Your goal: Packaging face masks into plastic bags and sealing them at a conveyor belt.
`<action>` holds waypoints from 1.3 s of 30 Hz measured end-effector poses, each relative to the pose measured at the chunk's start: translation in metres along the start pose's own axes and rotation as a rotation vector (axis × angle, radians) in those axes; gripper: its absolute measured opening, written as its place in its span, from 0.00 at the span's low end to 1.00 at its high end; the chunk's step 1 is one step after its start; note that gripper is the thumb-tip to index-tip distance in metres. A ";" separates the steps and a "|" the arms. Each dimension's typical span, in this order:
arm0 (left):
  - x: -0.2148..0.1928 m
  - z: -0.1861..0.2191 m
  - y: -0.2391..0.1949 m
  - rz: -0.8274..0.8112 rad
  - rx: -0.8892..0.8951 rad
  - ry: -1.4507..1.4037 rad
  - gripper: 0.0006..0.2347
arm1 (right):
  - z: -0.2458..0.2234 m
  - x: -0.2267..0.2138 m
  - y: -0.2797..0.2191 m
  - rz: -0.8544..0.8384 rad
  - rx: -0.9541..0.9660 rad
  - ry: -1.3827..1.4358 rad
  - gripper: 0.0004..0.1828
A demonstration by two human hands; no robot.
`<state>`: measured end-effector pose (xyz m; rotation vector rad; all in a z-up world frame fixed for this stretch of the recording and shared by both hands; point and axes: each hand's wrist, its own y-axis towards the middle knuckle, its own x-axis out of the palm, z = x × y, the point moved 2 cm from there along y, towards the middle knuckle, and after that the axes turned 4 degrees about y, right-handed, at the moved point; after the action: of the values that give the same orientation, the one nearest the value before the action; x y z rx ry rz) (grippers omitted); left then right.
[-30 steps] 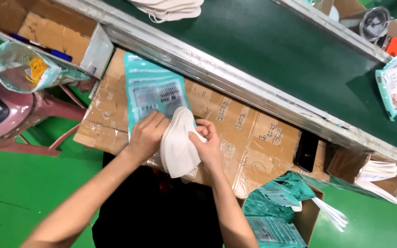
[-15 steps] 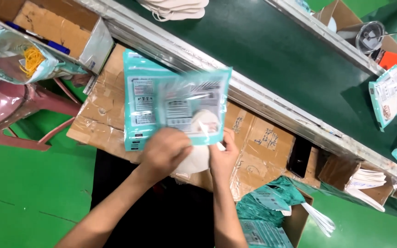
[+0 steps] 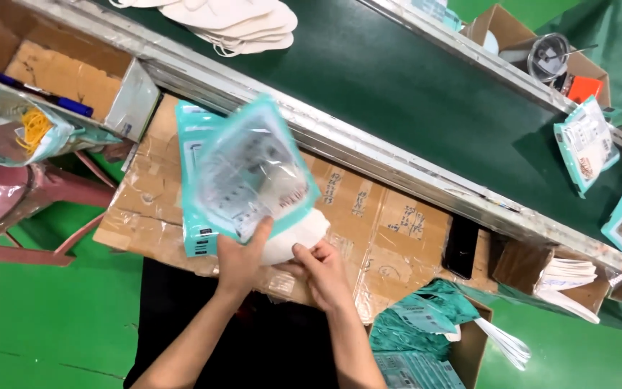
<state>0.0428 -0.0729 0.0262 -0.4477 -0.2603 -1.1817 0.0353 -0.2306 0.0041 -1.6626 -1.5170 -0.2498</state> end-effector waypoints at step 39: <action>0.026 0.109 -0.039 -0.317 0.601 0.464 0.05 | -0.076 -0.029 -0.023 0.145 -0.708 -0.217 0.03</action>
<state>0.0199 -0.0561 0.1411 0.4069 -0.2723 -1.4052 0.0366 -0.3057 0.0427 -2.4074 -1.5518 -0.5945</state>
